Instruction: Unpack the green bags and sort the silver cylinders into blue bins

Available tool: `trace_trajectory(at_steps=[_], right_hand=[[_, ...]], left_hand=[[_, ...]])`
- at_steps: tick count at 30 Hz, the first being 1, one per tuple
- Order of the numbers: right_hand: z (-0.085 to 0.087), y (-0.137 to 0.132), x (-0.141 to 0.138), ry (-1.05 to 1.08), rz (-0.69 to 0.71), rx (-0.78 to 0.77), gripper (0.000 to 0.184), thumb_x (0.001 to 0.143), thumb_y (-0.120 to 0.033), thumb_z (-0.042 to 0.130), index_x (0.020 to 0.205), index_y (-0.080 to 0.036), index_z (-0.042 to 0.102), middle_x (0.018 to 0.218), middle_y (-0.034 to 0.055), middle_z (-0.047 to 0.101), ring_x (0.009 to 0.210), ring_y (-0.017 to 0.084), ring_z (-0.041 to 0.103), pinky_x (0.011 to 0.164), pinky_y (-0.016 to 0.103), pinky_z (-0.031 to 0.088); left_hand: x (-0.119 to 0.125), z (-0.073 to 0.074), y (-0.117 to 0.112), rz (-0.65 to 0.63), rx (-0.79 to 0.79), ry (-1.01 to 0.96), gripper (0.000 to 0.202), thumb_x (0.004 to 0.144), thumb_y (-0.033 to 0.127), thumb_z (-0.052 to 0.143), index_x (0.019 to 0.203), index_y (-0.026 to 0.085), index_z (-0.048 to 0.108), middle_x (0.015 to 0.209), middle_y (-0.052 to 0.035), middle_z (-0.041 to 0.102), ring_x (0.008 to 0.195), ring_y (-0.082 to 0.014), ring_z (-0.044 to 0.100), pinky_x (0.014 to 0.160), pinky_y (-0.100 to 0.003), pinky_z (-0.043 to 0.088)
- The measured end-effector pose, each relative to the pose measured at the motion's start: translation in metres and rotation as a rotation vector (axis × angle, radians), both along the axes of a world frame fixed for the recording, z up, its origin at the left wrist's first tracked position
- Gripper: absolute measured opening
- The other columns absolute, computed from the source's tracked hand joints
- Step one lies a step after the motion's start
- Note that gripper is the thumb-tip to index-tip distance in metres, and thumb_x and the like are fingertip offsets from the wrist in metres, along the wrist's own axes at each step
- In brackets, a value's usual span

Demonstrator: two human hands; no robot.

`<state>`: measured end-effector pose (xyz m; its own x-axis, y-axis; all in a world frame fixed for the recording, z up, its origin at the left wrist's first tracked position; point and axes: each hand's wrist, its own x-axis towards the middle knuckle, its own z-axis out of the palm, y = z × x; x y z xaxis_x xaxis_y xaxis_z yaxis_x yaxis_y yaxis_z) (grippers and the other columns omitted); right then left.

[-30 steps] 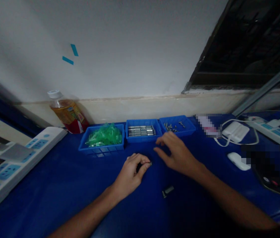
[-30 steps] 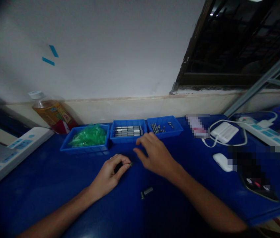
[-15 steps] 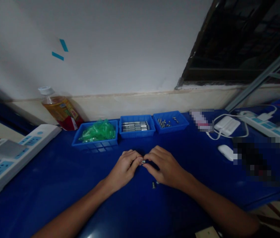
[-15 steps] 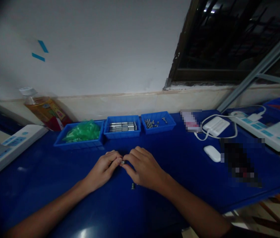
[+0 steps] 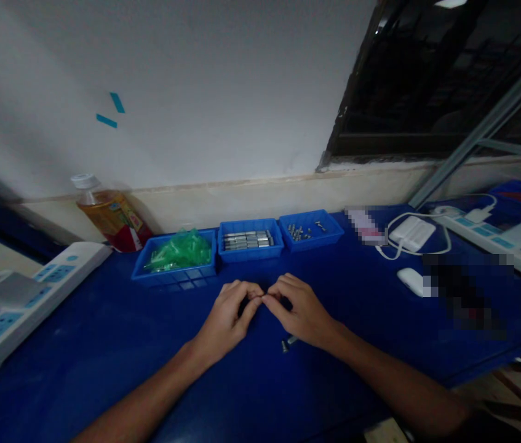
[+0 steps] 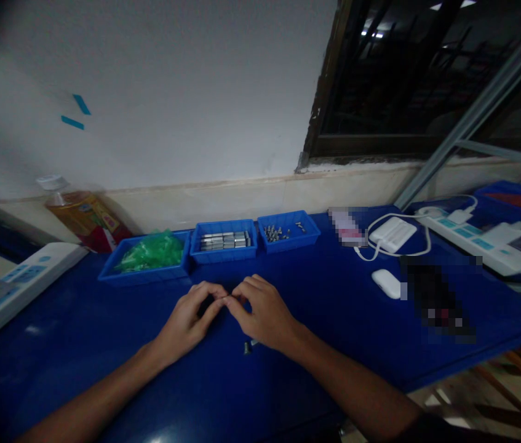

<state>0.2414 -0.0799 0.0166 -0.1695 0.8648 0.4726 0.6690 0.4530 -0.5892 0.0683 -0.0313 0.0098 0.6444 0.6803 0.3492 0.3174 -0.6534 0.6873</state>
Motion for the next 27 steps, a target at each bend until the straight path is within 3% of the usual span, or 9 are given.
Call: trace_trajectory(at_steps=[3, 5, 9, 12, 15, 18, 22, 24, 27], right_hand=[[-0.002, 0.000, 0.002, -0.026, -0.020, 0.004, 0.009, 0.086, -0.027, 0.056, 0.088, -0.018, 0.056, 0.070, -0.0006, 0.054, 0.068, 0.014, 0.051, 0.066, 0.028, 0.039], [-0.003, 0.000, 0.003, -0.081, -0.011, 0.027, 0.016, 0.085, -0.025, 0.057, 0.099, -0.017, 0.054, 0.075, 0.0009, 0.056, 0.072, 0.015, 0.052, 0.069, 0.030, 0.040], [-0.001, -0.002, 0.003, -0.202, 0.042, 0.065, 0.009, 0.087, -0.019, 0.051, 0.096, -0.018, 0.055, 0.080, 0.0025, 0.059, 0.074, 0.016, 0.051, 0.071, 0.030, 0.038], [0.004, 0.003, 0.011, -0.241, 0.026, 0.088, 0.006, 0.087, -0.021, 0.053, 0.091, -0.019, 0.057, 0.080, 0.0024, 0.060, 0.076, 0.016, 0.052, 0.070, 0.030, 0.037], [0.008, 0.024, 0.037, -0.233, -0.138, 0.162, 0.008, 0.086, -0.026, 0.056, 0.085, -0.018, 0.058, 0.077, 0.0033, 0.059, 0.076, 0.018, 0.052, 0.070, 0.031, 0.038], [0.009, 0.051, 0.073, -0.278, -0.441, 0.231, 0.014, 0.086, -0.032, 0.056, 0.085, -0.018, 0.060, 0.077, 0.0055, 0.059, 0.079, 0.021, 0.052, 0.074, 0.034, 0.038], [0.003, 0.066, 0.099, -0.350, -0.679, 0.241, 0.031, 0.084, -0.042, 0.056, 0.102, -0.017, 0.062, 0.091, 0.0104, 0.061, 0.090, 0.027, 0.050, 0.074, 0.038, 0.037], [0.001, 0.059, 0.096, -0.328, -0.644, 0.256, 0.031, 0.085, -0.041, 0.055, 0.104, -0.017, 0.061, 0.093, 0.0105, 0.061, 0.091, 0.027, 0.050, 0.077, 0.039, 0.037], [0.000, 0.041, 0.077, -0.250, -0.459, 0.234, 0.022, 0.088, -0.034, 0.052, 0.099, -0.018, 0.062, 0.086, 0.0077, 0.062, 0.086, 0.023, 0.052, 0.079, 0.037, 0.038]], left_hand=[[0.000, -0.001, 0.000, 0.017, -0.036, -0.005, 0.012, 0.093, 0.024, 0.042, 0.093, 0.019, 0.053, 0.086, -0.0020, 0.061, 0.082, -0.0165, 0.056, 0.077, -0.030, 0.038], [0.000, -0.002, 0.001, 0.017, -0.057, -0.006, 0.014, 0.093, 0.025, 0.041, 0.091, 0.019, 0.054, 0.084, -0.0016, 0.061, 0.080, -0.0161, 0.056, 0.076, -0.030, 0.038], [0.000, -0.002, 0.002, -0.014, -0.096, 0.002, 0.019, 0.094, 0.027, 0.040, 0.084, 0.018, 0.054, 0.076, -0.0005, 0.060, 0.075, -0.0153, 0.057, 0.075, -0.030, 0.039], [0.000, 0.001, 0.001, -0.008, -0.085, 0.039, 0.019, 0.095, 0.028, 0.039, 0.091, 0.019, 0.055, 0.077, -0.0010, 0.062, 0.076, -0.0160, 0.057, 0.075, -0.031, 0.040], [0.000, 0.008, -0.010, -0.089, 0.051, 0.133, 0.019, 0.093, 0.029, 0.043, 0.105, 0.020, 0.055, 0.091, -0.0042, 0.064, 0.086, -0.0192, 0.056, 0.079, -0.035, 0.039], [0.004, 0.015, -0.028, -0.318, 0.206, 0.261, 0.028, 0.090, 0.033, 0.049, 0.117, 0.023, 0.052, 0.103, -0.0064, 0.062, 0.094, -0.0230, 0.054, 0.084, -0.040, 0.039], [0.009, 0.014, -0.041, -0.416, 0.217, 0.384, 0.023, 0.090, 0.022, 0.047, 0.112, 0.024, 0.055, 0.105, -0.0063, 0.060, 0.095, -0.0223, 0.055, 0.087, -0.040, 0.043], [0.010, 0.011, -0.038, -0.408, 0.189, 0.391, 0.024, 0.089, 0.011, 0.042, 0.106, 0.021, 0.056, 0.102, -0.0066, 0.059, 0.095, -0.0201, 0.055, 0.089, -0.037, 0.043], [0.009, 0.005, -0.027, -0.325, 0.120, 0.287, 0.027, 0.088, 0.005, 0.038, 0.104, 0.020, 0.054, 0.101, -0.0062, 0.058, 0.097, -0.0186, 0.054, 0.091, -0.035, 0.043]])
